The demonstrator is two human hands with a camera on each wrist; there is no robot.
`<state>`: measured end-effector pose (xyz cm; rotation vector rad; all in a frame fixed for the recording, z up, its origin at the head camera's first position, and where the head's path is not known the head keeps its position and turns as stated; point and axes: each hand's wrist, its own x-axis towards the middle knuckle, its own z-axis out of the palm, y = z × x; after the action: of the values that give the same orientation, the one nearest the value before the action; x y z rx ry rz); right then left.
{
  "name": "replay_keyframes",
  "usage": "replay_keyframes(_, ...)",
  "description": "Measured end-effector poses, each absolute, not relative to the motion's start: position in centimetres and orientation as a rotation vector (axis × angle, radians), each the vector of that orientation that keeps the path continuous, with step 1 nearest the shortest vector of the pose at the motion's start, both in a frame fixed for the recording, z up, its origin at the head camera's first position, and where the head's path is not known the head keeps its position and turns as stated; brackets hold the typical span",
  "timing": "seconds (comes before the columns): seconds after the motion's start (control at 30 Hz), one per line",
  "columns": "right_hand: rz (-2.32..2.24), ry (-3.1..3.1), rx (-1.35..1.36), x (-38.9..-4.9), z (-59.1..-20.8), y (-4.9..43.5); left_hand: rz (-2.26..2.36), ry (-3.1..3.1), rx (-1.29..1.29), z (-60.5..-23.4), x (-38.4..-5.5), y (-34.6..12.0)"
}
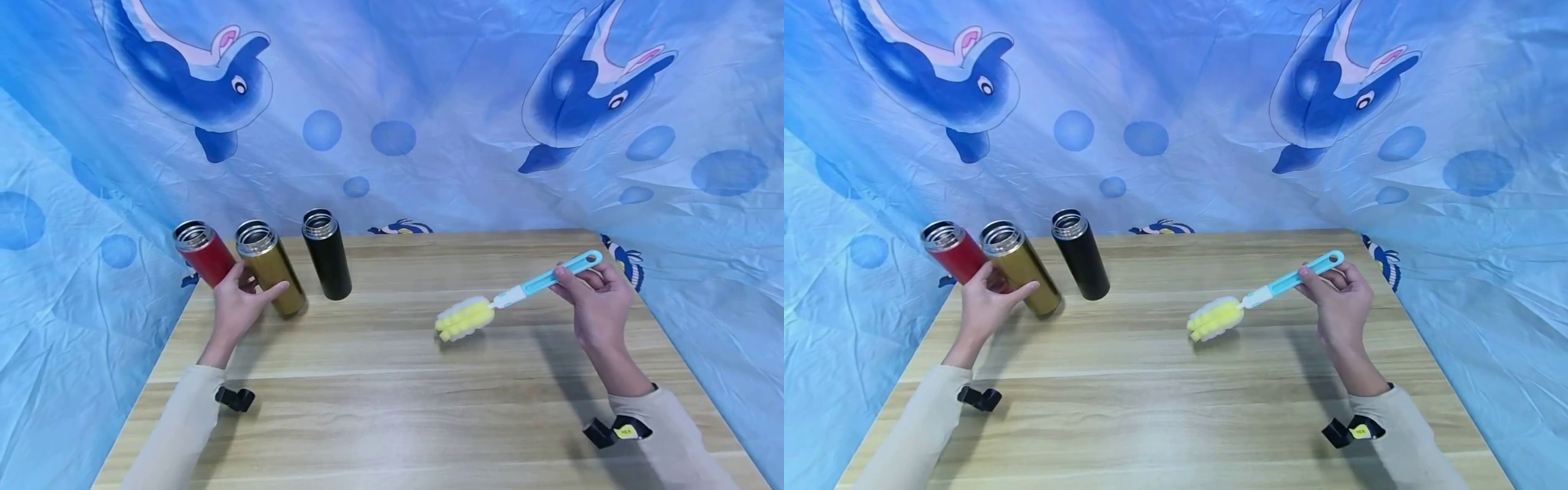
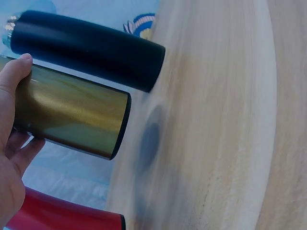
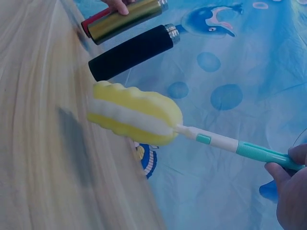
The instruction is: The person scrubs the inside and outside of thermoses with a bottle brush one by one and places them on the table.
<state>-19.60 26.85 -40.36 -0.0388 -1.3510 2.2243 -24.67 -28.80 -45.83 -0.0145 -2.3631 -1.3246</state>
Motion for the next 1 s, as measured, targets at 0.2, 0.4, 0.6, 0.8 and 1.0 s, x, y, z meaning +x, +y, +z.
replay_keyframes(0.2, 2.208, -1.343, 0.069, -20.0, -39.1, 26.7, -1.355, -2.359, -0.029, -45.2, -23.3, -28.1)
replay_keyframes(0.4, 2.225, -1.269, 0.17, -20.4, -37.5, 26.5, -1.343, -2.382, -0.088, -44.4, -22.0, -26.8)
replay_keyframes(0.6, 2.231, -1.213, 0.281, -20.8, -35.1, 26.1, -1.32, -2.389, -0.179, -43.9, -21.3, -25.6)
replay_keyframes(0.8, 2.261, -1.175, 0.381, -20.9, -32.8, 25.5, -1.314, -2.367, -0.278, -43.8, -21.0, -24.4)
replay_keyframes(1.0, 2.224, -1.196, 0.439, -21.1, -31.0, 25.0, -1.331, -2.343, -0.385, -43.9, -20.8, -23.0)
